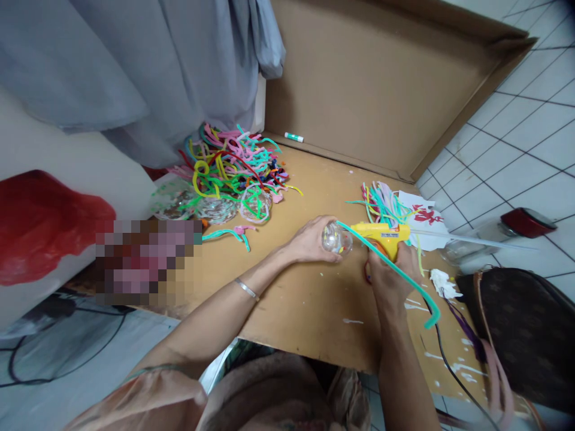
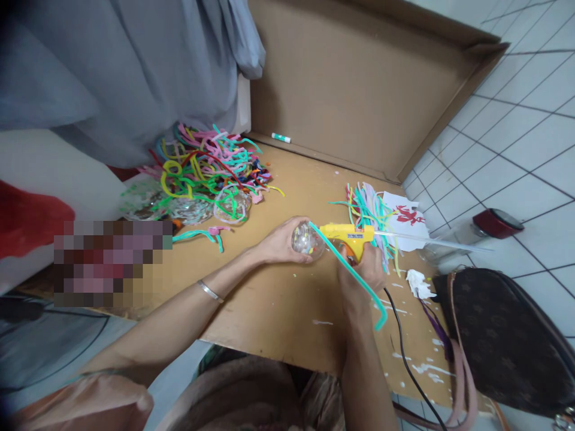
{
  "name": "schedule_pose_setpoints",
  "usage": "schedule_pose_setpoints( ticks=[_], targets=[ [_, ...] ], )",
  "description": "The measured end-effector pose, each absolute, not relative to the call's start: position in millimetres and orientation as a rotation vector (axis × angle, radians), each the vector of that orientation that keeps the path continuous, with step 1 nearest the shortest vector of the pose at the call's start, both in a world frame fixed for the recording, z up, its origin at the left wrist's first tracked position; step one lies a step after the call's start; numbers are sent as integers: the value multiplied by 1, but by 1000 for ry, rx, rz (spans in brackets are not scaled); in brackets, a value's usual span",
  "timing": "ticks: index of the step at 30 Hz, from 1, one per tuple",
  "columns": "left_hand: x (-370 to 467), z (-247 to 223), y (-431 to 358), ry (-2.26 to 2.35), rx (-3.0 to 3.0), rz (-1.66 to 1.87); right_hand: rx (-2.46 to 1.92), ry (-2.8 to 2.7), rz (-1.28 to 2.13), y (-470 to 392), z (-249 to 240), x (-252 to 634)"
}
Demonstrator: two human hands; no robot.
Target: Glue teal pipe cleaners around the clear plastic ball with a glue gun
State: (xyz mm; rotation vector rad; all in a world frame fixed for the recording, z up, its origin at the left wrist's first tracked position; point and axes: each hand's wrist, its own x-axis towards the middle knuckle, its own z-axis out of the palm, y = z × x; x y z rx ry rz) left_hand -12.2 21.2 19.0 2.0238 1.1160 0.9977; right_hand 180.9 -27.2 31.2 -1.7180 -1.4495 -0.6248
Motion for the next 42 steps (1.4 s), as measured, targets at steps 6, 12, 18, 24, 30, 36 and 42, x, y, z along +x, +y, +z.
schedule_pose_setpoints(
  ticks=[6,12,18,24,30,36,42],
  targets=[
    [-12,20,21,1117,2020,998,-1706,-1453,-656,-28,32,183],
    [-12,21,20,1118,2020,996,-1699,-1451,-656,-28,34,181],
    [-12,22,20,1128,2021,981,-1702,-1445,-643,-28,34,180],
    [-12,20,21,1123,2030,988,-1696,-1436,-642,-28,33,181],
    [-12,18,21,1117,2028,987,-1707,-1466,-600,-29,27,184],
    [-12,19,21,1118,2026,980,-1720,-1439,-556,-22,24,190],
    [-12,22,20,1130,2017,971,-1760,-1419,-487,-23,23,187]
  ],
)
